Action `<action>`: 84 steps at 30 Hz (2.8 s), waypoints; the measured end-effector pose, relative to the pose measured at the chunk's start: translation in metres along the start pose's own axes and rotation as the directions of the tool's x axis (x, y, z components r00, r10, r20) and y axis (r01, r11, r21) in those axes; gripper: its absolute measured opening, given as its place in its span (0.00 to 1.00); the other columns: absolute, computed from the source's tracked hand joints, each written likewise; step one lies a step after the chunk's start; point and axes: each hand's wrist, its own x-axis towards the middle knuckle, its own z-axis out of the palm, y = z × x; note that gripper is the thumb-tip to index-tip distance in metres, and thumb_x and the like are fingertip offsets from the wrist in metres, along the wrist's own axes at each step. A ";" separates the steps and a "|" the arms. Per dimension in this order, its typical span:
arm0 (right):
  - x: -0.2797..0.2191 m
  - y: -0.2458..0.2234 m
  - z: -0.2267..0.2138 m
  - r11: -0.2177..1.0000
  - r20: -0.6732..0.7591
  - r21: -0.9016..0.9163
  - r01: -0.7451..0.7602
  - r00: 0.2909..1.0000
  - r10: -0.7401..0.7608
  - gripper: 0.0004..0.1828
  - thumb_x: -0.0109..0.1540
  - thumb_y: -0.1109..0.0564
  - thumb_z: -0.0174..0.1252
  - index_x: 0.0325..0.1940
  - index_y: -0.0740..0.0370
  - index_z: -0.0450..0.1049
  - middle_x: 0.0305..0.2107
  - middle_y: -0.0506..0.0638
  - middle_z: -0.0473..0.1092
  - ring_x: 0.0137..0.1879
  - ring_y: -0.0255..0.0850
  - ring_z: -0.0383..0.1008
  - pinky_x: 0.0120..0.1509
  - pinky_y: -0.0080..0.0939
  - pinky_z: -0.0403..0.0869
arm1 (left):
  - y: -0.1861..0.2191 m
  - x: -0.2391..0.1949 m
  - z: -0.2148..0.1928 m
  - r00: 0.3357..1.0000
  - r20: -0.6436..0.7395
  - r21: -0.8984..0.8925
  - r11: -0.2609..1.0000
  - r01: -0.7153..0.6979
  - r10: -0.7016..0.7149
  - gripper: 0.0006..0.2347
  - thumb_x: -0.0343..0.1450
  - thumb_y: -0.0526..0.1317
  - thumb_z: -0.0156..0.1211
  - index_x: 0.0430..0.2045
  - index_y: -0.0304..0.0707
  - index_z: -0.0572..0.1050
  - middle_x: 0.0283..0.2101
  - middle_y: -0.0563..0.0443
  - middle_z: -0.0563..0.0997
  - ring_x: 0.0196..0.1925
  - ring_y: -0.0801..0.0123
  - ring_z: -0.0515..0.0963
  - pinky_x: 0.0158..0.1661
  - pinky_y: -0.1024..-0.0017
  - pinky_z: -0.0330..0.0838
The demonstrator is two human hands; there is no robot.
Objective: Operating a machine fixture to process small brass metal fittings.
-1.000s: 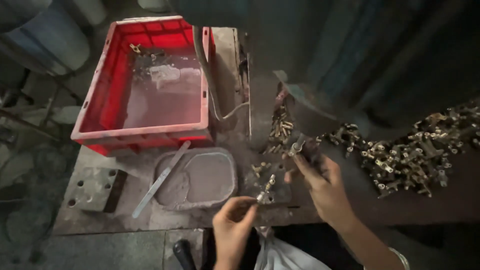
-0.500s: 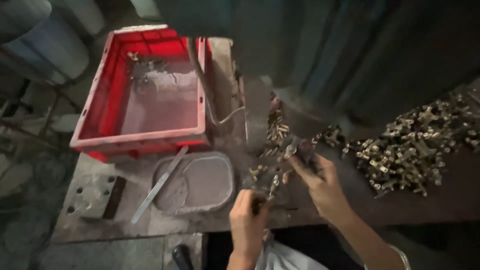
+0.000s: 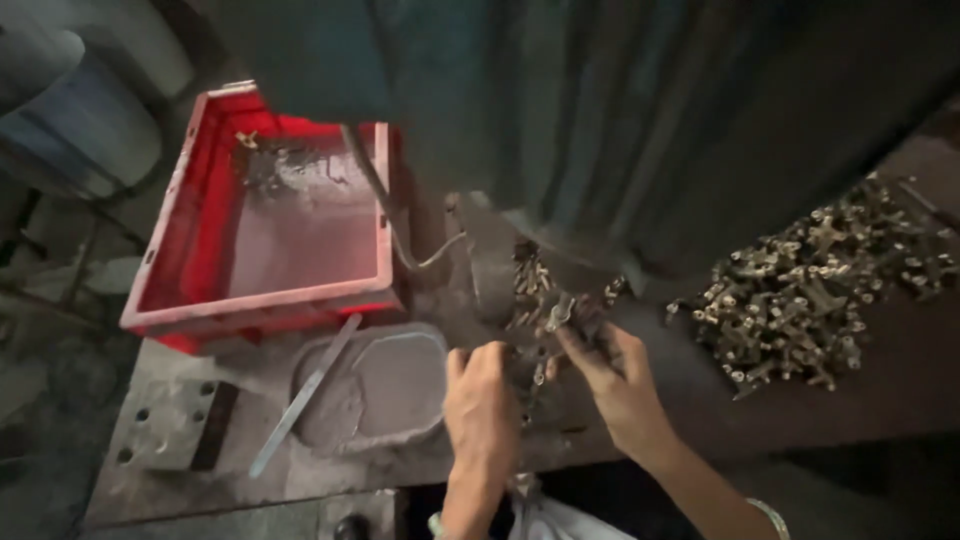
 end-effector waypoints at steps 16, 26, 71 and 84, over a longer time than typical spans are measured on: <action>0.005 0.002 -0.009 0.998 0.022 -0.060 -0.014 1.000 0.016 0.10 0.67 0.61 0.55 0.46 0.71 0.78 0.39 0.54 0.79 0.36 0.39 0.75 0.42 0.40 0.74 | -0.038 -0.077 0.044 0.788 0.470 -0.881 -0.149 0.450 -0.397 0.18 0.65 0.30 0.68 0.49 0.30 0.74 0.40 0.43 0.86 0.41 0.64 0.86 0.39 0.68 0.82; 0.022 0.031 -0.042 0.997 0.157 0.033 -0.063 0.986 0.057 0.11 0.67 0.62 0.55 0.52 0.69 0.76 0.41 0.53 0.77 0.41 0.38 0.76 0.45 0.40 0.75 | 0.046 -0.018 -0.083 0.946 0.140 -0.976 0.119 0.181 -0.292 0.18 0.68 0.28 0.65 0.54 0.30 0.76 0.42 0.44 0.85 0.42 0.71 0.85 0.42 0.74 0.80; 0.033 0.060 -0.049 0.975 0.002 -0.186 0.120 0.993 -0.122 0.13 0.67 0.60 0.58 0.52 0.71 0.77 0.41 0.53 0.77 0.46 0.36 0.76 0.51 0.38 0.76 | 0.034 0.036 -0.069 0.986 -0.164 -0.750 0.654 -0.102 -0.034 0.12 0.69 0.31 0.65 0.47 0.35 0.80 0.43 0.49 0.84 0.38 0.68 0.83 0.37 0.74 0.77; 0.029 0.023 -0.037 0.999 0.302 0.019 0.026 0.953 -0.031 0.13 0.68 0.61 0.55 0.53 0.74 0.74 0.40 0.59 0.78 0.35 0.45 0.80 0.39 0.44 0.80 | -0.052 0.090 0.038 0.701 0.159 0.074 0.700 -0.710 0.695 0.09 0.64 0.34 0.61 0.37 0.42 0.79 0.42 0.47 0.83 0.46 0.58 0.82 0.39 0.62 0.78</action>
